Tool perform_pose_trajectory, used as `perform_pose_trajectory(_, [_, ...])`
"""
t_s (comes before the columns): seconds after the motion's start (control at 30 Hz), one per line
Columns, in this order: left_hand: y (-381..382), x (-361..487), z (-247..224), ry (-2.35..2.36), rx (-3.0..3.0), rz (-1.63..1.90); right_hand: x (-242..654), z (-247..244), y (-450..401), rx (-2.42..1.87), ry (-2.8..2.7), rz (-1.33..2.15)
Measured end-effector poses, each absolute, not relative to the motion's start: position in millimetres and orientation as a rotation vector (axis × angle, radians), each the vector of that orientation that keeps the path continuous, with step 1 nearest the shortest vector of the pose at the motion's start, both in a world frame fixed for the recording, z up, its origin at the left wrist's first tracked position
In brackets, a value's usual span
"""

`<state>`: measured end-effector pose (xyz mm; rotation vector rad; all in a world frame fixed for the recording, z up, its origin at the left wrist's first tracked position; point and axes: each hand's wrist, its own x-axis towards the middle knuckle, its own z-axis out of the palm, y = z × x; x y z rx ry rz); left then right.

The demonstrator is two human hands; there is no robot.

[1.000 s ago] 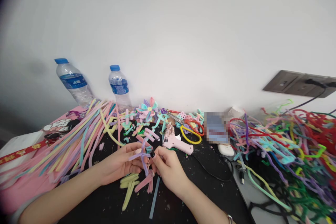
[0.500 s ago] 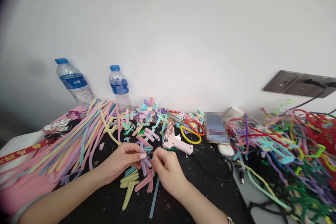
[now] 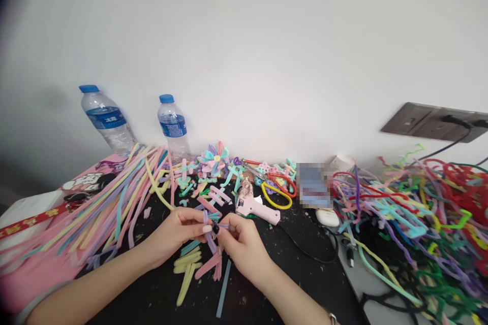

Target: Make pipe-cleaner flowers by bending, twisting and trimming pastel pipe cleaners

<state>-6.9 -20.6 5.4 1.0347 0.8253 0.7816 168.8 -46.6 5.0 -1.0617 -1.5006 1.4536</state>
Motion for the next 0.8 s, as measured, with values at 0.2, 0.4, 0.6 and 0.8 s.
perform_pose_trajectory(0.2, [-20.3, -8.1, 3.3, 0.77, 1.013, 0.746, 168.9, 3.4, -46.5, -1.05, -1.452, 1.443])
perform_pose_trajectory(0.4, [-21.7, -6.8, 2.7, 0.651, 0.945, 0.749, 168.3, 5.3, -46.4, -1.084, -1.464, 1.429])
perform_pose_trajectory(0.6, [-23.9, -8.0, 3.2, 0.666, 0.907, 0.641, 167.6, 9.7, -48.9, -1.09, -1.541, 1.356])
perform_pose_trajectory(0.8, [-22.8, -8.7, 5.4, 0.773, 0.96, 0.603, 167.3, 9.2, -50.9, -1.106, -1.555, 1.336])
